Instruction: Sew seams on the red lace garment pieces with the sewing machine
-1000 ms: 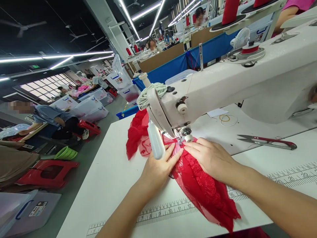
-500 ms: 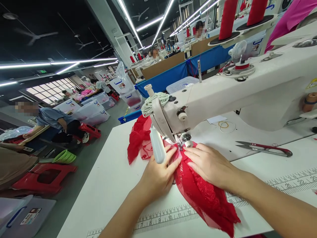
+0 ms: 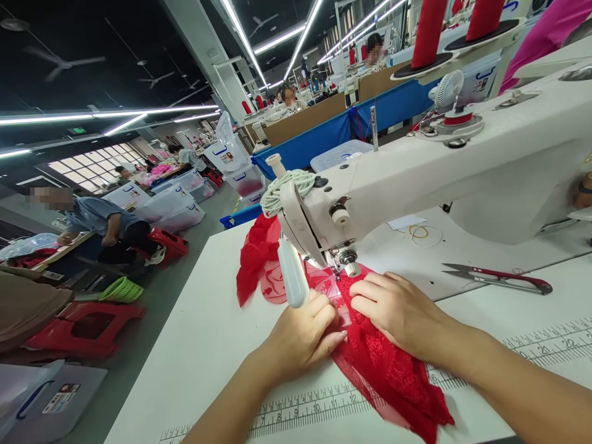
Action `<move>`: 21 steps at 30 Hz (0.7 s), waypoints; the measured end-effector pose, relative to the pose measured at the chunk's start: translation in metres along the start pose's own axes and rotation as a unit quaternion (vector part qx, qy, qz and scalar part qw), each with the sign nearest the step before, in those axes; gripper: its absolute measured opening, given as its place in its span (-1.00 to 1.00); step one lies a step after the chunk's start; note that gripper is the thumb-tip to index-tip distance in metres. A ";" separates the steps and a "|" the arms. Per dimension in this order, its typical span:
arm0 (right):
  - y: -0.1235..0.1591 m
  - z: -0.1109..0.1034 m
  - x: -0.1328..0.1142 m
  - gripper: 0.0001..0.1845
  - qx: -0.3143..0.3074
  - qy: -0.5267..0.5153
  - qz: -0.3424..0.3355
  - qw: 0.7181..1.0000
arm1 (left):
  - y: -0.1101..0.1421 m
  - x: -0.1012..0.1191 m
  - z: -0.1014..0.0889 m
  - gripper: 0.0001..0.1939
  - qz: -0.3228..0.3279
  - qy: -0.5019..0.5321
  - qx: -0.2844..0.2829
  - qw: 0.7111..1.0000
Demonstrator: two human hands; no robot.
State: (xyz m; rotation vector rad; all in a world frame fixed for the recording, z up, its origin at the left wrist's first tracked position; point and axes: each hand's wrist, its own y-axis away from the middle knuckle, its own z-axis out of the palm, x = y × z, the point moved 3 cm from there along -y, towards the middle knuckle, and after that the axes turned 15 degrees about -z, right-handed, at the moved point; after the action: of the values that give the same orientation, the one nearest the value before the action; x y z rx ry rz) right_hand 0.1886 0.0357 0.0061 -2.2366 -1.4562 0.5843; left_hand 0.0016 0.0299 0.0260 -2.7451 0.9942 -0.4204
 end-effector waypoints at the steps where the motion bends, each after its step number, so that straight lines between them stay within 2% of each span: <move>1: 0.000 0.000 0.000 -0.70 -0.004 0.002 -0.001 1.000 | 0.000 0.001 0.000 -0.45 -0.006 -0.005 0.000 1.000; 8: 0.001 0.001 -0.001 -0.73 -0.010 0.003 0.000 1.000 | 0.004 0.009 0.003 -0.20 -0.009 -0.060 0.030 0.998; 13: 0.002 0.003 0.000 -0.73 -0.008 0.006 0.007 1.000 | 0.008 0.009 0.005 -0.15 -0.010 -0.092 0.068 0.993; 21: 0.003 0.004 0.002 -0.73 -0.001 0.003 0.006 1.000 | 0.007 0.012 0.005 -0.14 -0.002 -0.104 0.095 0.990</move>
State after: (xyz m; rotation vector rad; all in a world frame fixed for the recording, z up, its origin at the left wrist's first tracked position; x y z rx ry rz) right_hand 0.1891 0.0366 0.0011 -2.2485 -1.4418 0.5793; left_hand 0.0077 0.0168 0.0221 -2.5566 0.8502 -0.2115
